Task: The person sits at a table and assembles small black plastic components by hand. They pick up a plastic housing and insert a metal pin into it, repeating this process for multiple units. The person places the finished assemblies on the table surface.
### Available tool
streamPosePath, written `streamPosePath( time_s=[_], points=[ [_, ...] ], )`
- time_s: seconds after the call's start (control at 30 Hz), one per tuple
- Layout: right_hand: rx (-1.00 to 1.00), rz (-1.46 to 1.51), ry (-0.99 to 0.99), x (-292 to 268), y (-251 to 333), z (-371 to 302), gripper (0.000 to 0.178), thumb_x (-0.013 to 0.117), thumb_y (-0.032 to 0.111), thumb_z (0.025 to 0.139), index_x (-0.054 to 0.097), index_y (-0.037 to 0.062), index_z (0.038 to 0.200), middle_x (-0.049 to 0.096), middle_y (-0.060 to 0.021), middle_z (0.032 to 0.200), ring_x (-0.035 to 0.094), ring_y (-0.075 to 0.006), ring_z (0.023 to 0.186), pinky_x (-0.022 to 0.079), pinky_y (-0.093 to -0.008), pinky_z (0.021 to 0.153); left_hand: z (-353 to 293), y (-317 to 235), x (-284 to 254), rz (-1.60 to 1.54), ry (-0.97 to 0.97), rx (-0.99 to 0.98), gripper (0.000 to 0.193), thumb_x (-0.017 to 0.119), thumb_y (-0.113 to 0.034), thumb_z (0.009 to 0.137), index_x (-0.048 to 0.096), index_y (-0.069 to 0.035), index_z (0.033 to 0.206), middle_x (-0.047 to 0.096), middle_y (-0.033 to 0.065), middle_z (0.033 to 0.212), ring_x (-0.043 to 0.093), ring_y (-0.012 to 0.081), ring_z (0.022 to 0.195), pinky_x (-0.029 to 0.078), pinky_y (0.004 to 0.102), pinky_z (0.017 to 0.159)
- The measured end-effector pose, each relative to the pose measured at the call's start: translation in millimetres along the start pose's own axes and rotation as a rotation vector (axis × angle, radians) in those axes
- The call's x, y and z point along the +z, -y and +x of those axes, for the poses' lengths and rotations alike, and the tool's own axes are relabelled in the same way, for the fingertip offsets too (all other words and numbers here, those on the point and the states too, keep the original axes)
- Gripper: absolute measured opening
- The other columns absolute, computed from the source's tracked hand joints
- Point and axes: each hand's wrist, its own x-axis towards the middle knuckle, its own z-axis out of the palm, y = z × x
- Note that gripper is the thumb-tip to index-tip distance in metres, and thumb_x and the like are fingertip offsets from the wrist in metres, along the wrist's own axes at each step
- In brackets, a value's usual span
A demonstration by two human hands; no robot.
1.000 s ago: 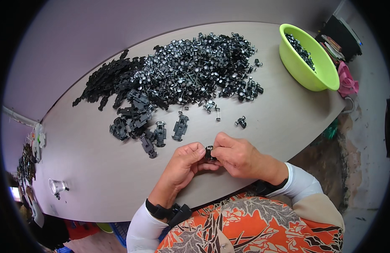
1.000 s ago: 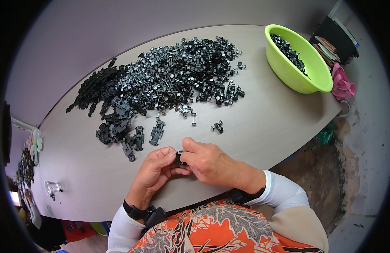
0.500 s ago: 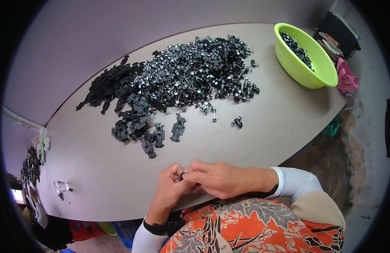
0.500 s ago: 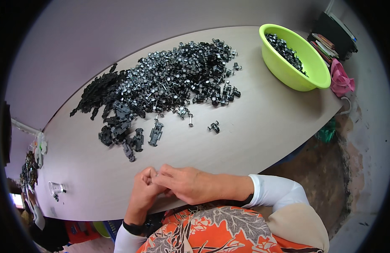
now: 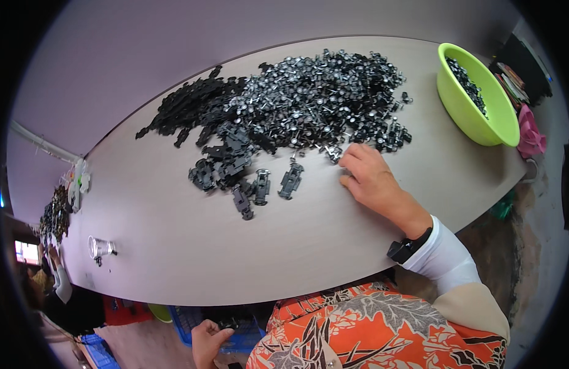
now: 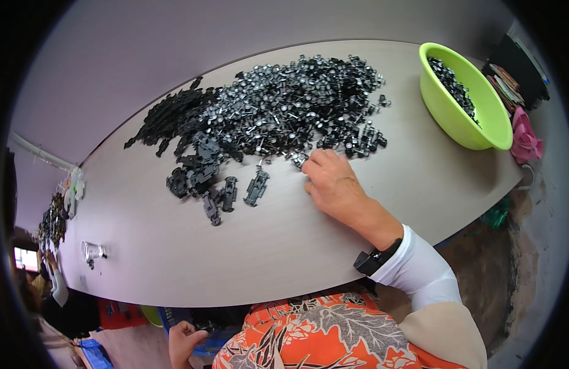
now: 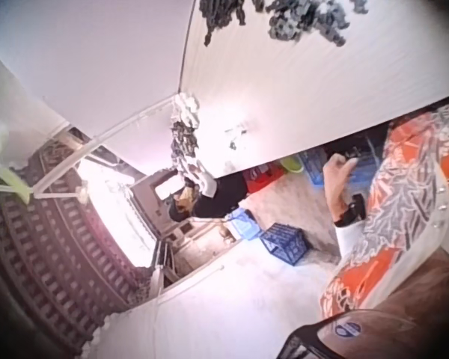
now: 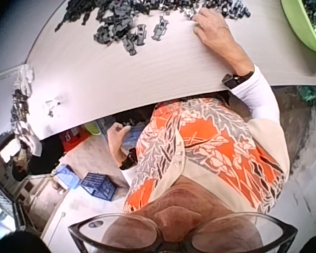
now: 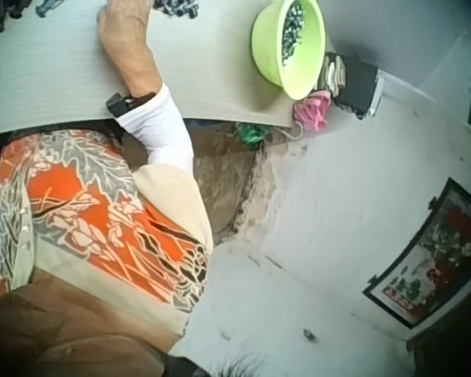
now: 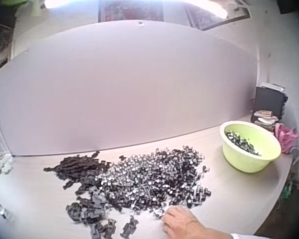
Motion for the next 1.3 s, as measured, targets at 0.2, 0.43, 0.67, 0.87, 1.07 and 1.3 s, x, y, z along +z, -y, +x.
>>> streamPosePath(
  time_s=[0.2,0.43,0.67,0.87,1.07,1.3],
  points=[
    [-0.057,-0.033,0.023,-6.8,5.8,-3.0,0.017,0.066,0.006,0.07,0.059,0.0053,0.086,0.051,-0.007,0.088,0.05,-0.0261,0.087,0.037,-0.0388,0.072,2.0,-130.5,8.0,-0.113,-0.05,0.393,0.008,0.068,-0.002,0.075,0.067,0.004,0.079,0.062,0.0051,0.062,0.055,0.0085,0.056,0.042,0.0216,0.05],
    [-0.187,0.229,-0.02,-7.4,7.0,2.6,0.022,0.067,0.004,0.069,0.057,0.0022,0.088,0.054,-0.0112,0.089,0.053,-0.0308,0.085,0.043,-0.0392,0.073,102.5,-267.6,113.6,0.385,-0.396,1.111,0.015,0.069,-0.009,0.077,0.059,0.002,0.081,0.056,0.0133,0.08,0.058,0.0297,0.075,0.045,0.0366,0.065],
    [-0.151,0.381,-0.088,-13.0,10.8,-0.1,0.03,0.068,-0.003,0.066,0.058,0.0018,0.095,0.058,-0.0116,0.096,0.058,-0.03,0.087,0.049,-0.0367,0.072,136.8,-274.8,141.2,0.327,-0.222,1.049,0.027,0.074,-0.008,0.07,0.05,0.0,0.079,0.053,0.0124,0.076,0.058,0.0303,0.077,0.046,0.0362,0.066],
    [-0.296,0.429,-0.178,-16.4,26.7,1.9,0.042,0.071,-0.007,0.061,0.059,0.0031,0.1,0.061,-0.0088,0.098,0.058,-0.0295,0.086,0.05,-0.0367,0.072,120.8,-268.1,137.6,-0.586,0.603,0.427,0.02,0.071,-0.001,0.078,0.056,0.0,0.092,0.064,0.0065,0.076,0.063,0.0128,0.06,0.051,0.0242,0.05],
    [-0.311,0.388,-0.141,-13.5,37.0,-4.9,0.045,0.073,-0.006,0.062,0.058,0.003,0.103,0.06,-0.009,0.095,0.058,-0.0296,0.084,0.05,-0.0362,0.071,127.6,-260.4,136.3,-0.778,0.899,0.224,0.017,0.069,-0.009,0.084,0.062,0.0,0.097,0.066,0.0079,0.08,0.063,0.0128,0.063,0.052,0.0233,0.052],
    [-0.331,0.385,-0.083,-17.6,36.9,-15.2,0.043,0.072,-0.005,0.065,0.056,0.0018,0.105,0.059,-0.01,0.092,0.059,-0.0289,0.083,0.051,-0.0359,0.069,122.7,-250.8,148.3,-0.902,0.953,0.173,0.016,0.066,-0.015,0.087,0.064,-0.001,0.094,0.064,0.0055,0.078,0.06,0.0111,0.06,0.045,0.0211,0.049]
  ],
)
